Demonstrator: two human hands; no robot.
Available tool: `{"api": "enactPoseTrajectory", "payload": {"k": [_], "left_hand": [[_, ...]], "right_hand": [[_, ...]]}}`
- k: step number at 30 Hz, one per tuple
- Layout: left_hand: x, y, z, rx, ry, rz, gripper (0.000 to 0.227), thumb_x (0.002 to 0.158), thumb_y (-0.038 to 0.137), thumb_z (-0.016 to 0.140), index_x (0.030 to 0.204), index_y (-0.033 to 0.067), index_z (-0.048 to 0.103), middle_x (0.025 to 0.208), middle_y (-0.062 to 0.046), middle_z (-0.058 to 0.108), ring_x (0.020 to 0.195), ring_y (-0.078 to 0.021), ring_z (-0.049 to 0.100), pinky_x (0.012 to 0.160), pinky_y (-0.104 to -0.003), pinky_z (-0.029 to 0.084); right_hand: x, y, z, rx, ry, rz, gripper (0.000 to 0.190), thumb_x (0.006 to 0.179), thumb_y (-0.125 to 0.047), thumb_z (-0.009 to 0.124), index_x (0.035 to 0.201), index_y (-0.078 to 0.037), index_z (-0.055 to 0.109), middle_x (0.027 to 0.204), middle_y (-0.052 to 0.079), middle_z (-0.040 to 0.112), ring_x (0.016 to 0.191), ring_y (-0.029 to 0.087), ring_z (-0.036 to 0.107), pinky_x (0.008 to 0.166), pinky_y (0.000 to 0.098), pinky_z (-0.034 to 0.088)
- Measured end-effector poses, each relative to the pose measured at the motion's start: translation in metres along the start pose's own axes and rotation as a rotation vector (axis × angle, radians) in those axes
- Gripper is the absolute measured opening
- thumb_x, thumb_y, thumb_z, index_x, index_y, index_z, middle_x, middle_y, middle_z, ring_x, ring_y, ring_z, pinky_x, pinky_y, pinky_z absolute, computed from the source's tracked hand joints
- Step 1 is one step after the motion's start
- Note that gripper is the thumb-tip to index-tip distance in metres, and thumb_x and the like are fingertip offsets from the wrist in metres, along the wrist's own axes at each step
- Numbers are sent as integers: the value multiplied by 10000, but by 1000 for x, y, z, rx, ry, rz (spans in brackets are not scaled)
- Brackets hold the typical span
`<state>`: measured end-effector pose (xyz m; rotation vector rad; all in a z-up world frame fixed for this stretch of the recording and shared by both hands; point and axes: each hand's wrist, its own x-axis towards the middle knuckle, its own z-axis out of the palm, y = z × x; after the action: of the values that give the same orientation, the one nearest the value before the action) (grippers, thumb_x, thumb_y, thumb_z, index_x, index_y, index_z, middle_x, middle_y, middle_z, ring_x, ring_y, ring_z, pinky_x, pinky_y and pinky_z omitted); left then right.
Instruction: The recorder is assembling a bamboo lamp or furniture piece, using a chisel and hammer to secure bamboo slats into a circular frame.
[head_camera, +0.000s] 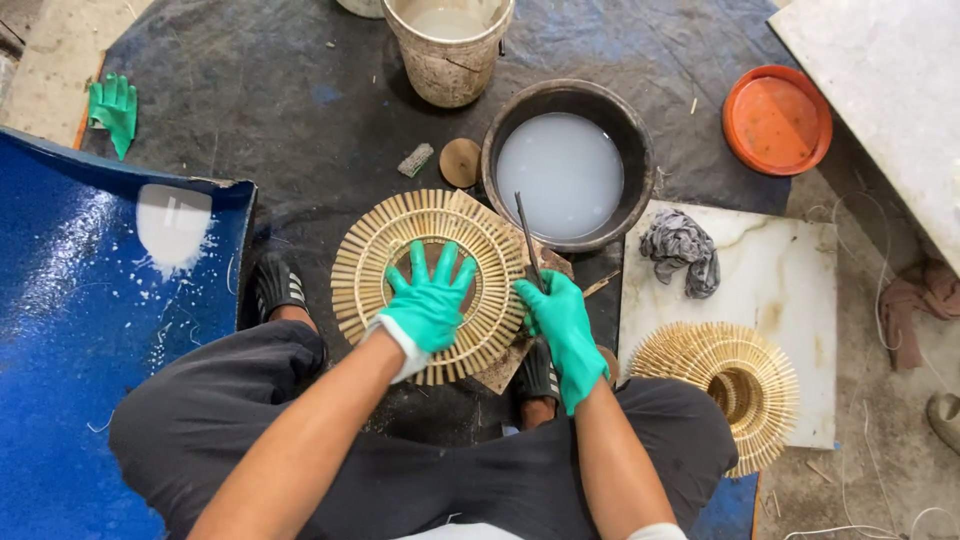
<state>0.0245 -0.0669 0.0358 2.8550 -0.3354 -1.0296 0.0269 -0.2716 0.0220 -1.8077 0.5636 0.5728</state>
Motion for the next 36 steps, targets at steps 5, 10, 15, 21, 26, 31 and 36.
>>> {"api": "enactPoseTrajectory", "payload": {"k": [5, 10, 15, 21, 26, 31, 36], "left_hand": [[6, -27, 48, -110, 221, 45, 948, 905, 385, 686, 1617, 108, 125, 1656, -231, 64, 1502, -515, 107, 1201, -665, 118], [5, -25, 36, -242, 336, -70, 1055, 858, 501, 748, 1520, -114, 204, 1597, -337, 169, 1488, -522, 181, 1248, -530, 167], [26, -19, 33, -310, 257, -55, 958, 830, 357, 799, 1576, 73, 270, 1627, -350, 135, 1475, -547, 163, 1199, -538, 258], [18, -6, 18, -194, 234, -29, 915, 816, 360, 807, 1557, 138, 318, 1655, -285, 140, 1497, -538, 166, 1194, -649, 231], [18, -5, 17, -195, 152, -73, 902, 828, 363, 805, 1546, 152, 303, 1662, -281, 102, 1501, -542, 125, 1174, -668, 216], [26, -6, 8, -194, 145, -34, 911, 826, 366, 811, 1543, 139, 298, 1663, -292, 83, 1501, -540, 106, 1177, -669, 196], [21, -6, 10, -217, 100, -9, 907, 826, 380, 808, 1534, 136, 298, 1659, -294, 68, 1499, -552, 89, 1161, -698, 189]], "right_hand": [[-29, 18, -29, 375, 124, -119, 404, 1018, -375, 579, 1252, -55, 659, 784, 67, 714, 561, 117, 609, 479, 271, 494], [-82, -2, -60, 824, 74, -278, 473, 990, -337, 536, 1384, -77, 543, 857, 80, 736, 653, 136, 712, 592, 304, 634], [-117, -8, -50, 394, -28, -45, 495, 953, -196, 601, 1433, -83, 551, 848, 155, 785, 403, 152, 520, 346, 289, 413], [-91, 30, -9, 452, -162, 47, 468, 994, -216, 595, 1412, -6, 592, 881, 140, 793, 453, 139, 575, 373, 275, 436], [-96, 36, -2, 434, -139, 46, 481, 989, -229, 590, 1427, -30, 578, 867, 126, 792, 451, 147, 583, 382, 293, 460], [-106, 44, -15, 460, -113, 55, 496, 973, -221, 573, 1443, -66, 540, 844, 146, 787, 425, 164, 579, 351, 308, 439], [-109, 73, -30, 484, -66, 157, 447, 984, -189, 587, 1397, -19, 600, 812, 174, 759, 410, 169, 559, 353, 297, 424]]}}
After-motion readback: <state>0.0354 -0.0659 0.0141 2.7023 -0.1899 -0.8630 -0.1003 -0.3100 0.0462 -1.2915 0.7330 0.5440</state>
